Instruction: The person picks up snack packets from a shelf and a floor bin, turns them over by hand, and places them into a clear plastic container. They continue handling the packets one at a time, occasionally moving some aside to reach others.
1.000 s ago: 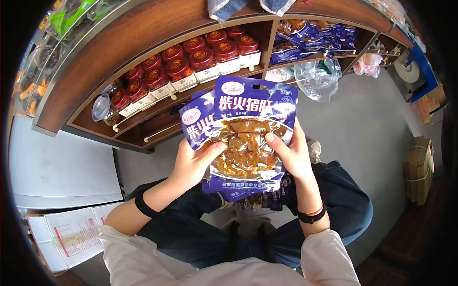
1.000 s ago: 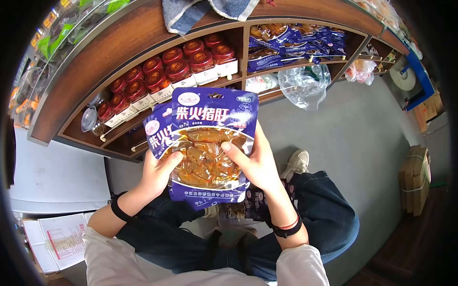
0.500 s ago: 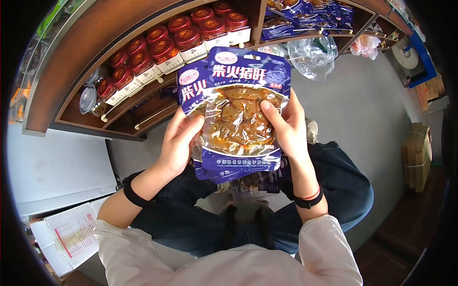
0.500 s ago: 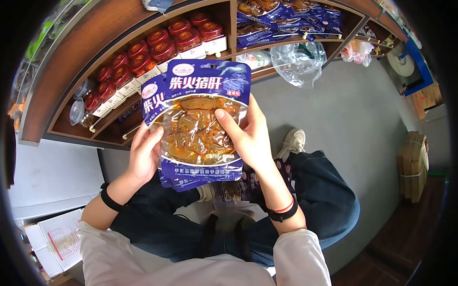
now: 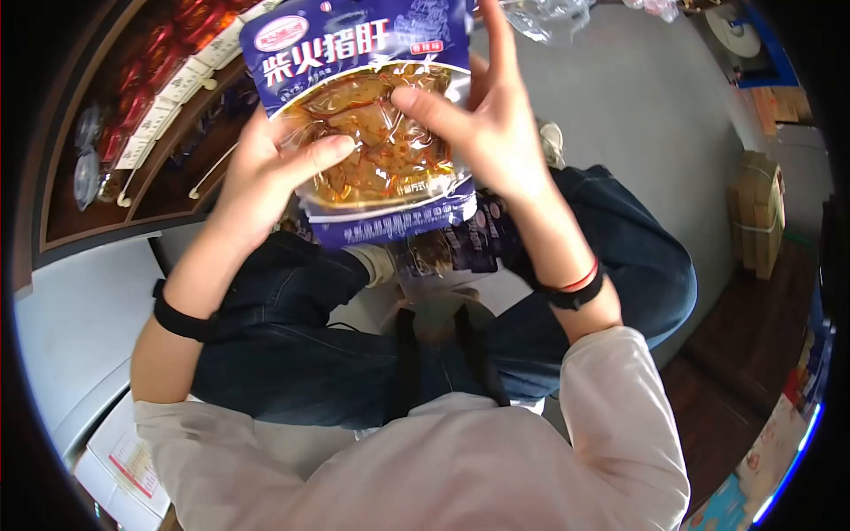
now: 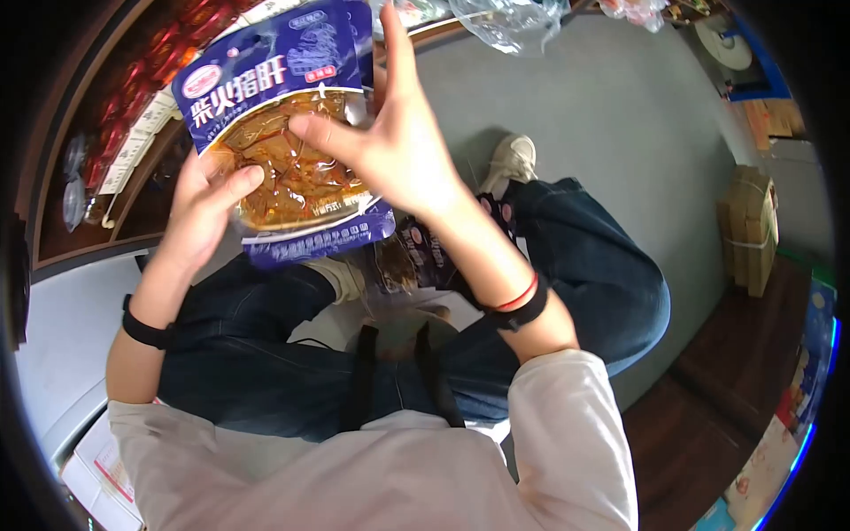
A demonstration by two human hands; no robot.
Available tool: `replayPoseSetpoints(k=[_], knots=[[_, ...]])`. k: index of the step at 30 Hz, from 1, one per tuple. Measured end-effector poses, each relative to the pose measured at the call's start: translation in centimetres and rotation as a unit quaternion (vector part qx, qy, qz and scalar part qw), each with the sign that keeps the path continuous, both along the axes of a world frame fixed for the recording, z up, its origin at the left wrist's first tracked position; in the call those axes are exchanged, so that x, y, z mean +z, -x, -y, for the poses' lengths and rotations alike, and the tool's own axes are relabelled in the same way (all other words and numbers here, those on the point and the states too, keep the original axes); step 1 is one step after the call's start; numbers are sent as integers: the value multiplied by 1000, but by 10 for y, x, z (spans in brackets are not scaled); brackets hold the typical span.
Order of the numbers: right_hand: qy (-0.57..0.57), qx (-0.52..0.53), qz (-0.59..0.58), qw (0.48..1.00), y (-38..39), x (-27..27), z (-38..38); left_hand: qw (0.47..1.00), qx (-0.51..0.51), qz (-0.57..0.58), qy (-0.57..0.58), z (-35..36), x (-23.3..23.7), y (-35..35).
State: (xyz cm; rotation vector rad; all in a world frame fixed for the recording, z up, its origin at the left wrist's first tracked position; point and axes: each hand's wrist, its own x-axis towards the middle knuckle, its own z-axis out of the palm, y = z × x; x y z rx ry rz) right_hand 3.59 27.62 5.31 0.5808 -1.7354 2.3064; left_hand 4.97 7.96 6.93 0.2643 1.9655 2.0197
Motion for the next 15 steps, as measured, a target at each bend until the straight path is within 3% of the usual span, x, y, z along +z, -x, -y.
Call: replayPoseSetpoints(k=[1, 2, 4, 5, 6, 7, 10, 12, 14, 15], knots=[[-17, 25, 38, 999, 0, 17, -15, 1000, -19, 14, -2, -3, 2, 8], [-106, 20, 164, 981, 3, 36, -33, 993, -106, 21, 39, 1, 0, 19], [-244, 50, 138, 959, 8, 35, -61, 978, -202, 40, 43, -7, -10, 36], [-333, 70, 122, 932, 3, 31, -73, 968, -234, -3, 88, -13, -22, 41], [-457, 116, 186, 862, -3, 40, -80, 963, -245, -95, 66, -26, -31, 39], [-494, 120, 175, 843, -13, 34, -80, 944, -313, -54, 85, -37, -49, 41], [-567, 123, 143, 801, -54, -15, -75, 871, -448, -5, 200, -69, -112, 30], [-604, 143, 173, 765, -84, -73, -72, 827, -542, 6, 150, -88, -168, 13], [-663, 148, 227, 698, -113, -111, -60, 769, -601, -45, 212, -109, -205, -4], [-660, 147, 232, 699, -117, -130, -58, 764, -590, -9, 260, -114, -218, -12]])
